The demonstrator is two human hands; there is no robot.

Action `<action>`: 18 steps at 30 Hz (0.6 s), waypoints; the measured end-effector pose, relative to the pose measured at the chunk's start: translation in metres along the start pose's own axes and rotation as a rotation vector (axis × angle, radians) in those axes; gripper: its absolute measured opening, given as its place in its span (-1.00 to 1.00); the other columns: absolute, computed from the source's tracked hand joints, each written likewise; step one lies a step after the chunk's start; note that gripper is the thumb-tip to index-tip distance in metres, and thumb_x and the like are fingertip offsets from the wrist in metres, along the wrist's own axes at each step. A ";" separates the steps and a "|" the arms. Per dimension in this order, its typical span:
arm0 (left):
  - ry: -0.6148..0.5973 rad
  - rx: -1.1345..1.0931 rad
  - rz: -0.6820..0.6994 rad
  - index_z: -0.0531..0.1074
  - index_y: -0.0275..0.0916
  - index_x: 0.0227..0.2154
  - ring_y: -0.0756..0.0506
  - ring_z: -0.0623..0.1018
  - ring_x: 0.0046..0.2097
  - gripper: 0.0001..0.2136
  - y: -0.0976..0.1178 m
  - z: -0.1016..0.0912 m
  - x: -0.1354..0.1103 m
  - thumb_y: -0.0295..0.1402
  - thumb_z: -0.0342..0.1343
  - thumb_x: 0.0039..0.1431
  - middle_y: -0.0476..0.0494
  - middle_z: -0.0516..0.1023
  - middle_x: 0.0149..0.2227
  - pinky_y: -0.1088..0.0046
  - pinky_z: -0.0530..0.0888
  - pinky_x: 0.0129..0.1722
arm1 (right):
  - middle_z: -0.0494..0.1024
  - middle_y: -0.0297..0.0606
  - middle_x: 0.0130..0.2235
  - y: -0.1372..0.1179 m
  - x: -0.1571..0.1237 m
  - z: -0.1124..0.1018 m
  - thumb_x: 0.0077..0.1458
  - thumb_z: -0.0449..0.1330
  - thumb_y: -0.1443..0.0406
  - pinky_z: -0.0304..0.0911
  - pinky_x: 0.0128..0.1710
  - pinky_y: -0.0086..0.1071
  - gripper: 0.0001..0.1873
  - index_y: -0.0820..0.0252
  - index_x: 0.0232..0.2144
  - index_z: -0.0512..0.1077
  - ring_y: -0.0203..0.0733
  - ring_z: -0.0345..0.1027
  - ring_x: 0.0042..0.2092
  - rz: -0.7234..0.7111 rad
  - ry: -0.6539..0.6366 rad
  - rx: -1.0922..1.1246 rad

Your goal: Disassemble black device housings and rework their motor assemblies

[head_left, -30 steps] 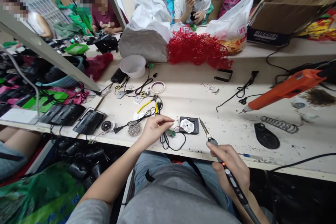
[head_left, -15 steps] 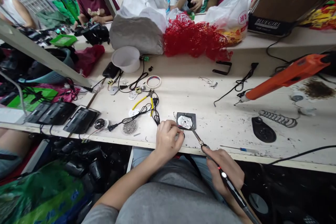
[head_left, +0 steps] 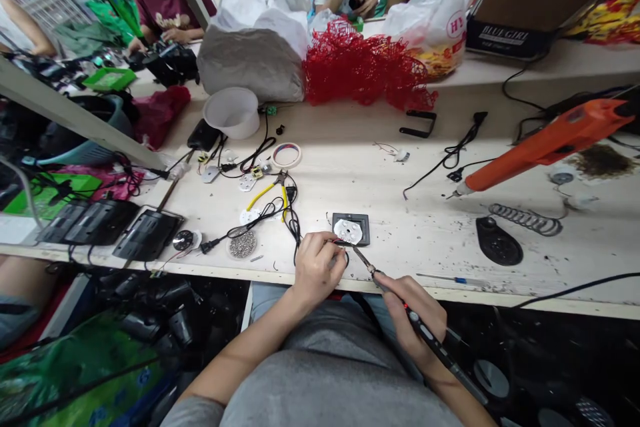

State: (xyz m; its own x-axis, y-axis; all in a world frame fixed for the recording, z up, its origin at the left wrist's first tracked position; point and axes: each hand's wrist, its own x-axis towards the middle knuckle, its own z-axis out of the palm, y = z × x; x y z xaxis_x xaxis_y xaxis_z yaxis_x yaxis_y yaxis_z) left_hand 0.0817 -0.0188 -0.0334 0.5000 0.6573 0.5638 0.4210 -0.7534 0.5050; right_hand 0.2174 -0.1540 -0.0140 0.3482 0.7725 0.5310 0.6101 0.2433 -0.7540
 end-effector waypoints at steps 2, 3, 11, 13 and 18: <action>-0.001 0.005 0.006 0.42 -0.19 -0.41 -0.11 0.53 -0.18 -0.89 0.000 0.000 0.000 -0.48 0.11 0.23 -0.15 0.56 -0.25 0.32 0.47 -0.20 | 0.59 -0.26 -0.31 -0.002 0.004 -0.001 0.23 0.11 0.49 0.40 -0.39 -0.42 -0.64 0.12 0.00 0.52 -0.27 0.48 -0.35 0.005 -0.020 -0.002; -0.002 0.005 0.010 0.42 -0.19 -0.41 -0.11 0.52 -0.19 -0.90 0.000 0.000 0.000 -0.48 0.12 0.22 -0.15 0.56 -0.24 0.32 0.47 -0.20 | 0.59 -0.26 -0.31 -0.004 0.006 -0.002 0.23 0.11 0.50 0.40 -0.38 -0.42 -0.64 0.12 -0.01 0.52 -0.27 0.48 -0.34 0.010 -0.037 -0.006; 0.003 -0.012 0.018 0.42 -0.20 -0.40 -0.11 0.51 -0.18 -0.90 0.001 0.000 -0.001 -0.51 0.14 0.20 -0.16 0.55 -0.25 0.34 0.46 -0.19 | 0.58 -0.26 -0.31 -0.005 0.010 -0.003 0.24 0.11 0.50 0.40 -0.36 -0.43 -0.64 0.14 0.00 0.51 -0.28 0.47 -0.34 0.017 -0.080 -0.030; 0.007 -0.017 0.014 0.42 -0.21 -0.40 -0.11 0.51 -0.18 -0.90 0.001 0.001 -0.001 -0.52 0.14 0.19 -0.17 0.55 -0.25 0.34 0.46 -0.18 | 0.58 -0.26 -0.30 -0.002 0.007 -0.001 0.25 0.11 0.49 0.40 -0.36 -0.42 -0.65 0.13 0.00 0.51 -0.27 0.47 -0.34 0.021 -0.056 -0.027; 0.015 -0.014 -0.002 0.43 -0.19 -0.41 -0.12 0.51 -0.19 -0.90 0.001 0.002 -0.001 -0.51 0.13 0.18 -0.15 0.55 -0.25 0.33 0.46 -0.19 | 0.58 -0.26 -0.28 0.004 -0.002 0.001 0.26 0.10 0.46 0.40 -0.35 -0.41 -0.64 0.09 0.02 0.51 -0.26 0.46 -0.33 0.039 -0.025 -0.012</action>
State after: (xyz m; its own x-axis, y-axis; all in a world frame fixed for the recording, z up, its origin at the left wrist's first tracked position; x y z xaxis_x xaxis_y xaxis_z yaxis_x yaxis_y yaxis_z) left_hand 0.0832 -0.0203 -0.0350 0.4875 0.6593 0.5724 0.4116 -0.7517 0.5153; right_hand 0.2184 -0.1540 -0.0192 0.3542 0.7956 0.4915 0.6052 0.2057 -0.7690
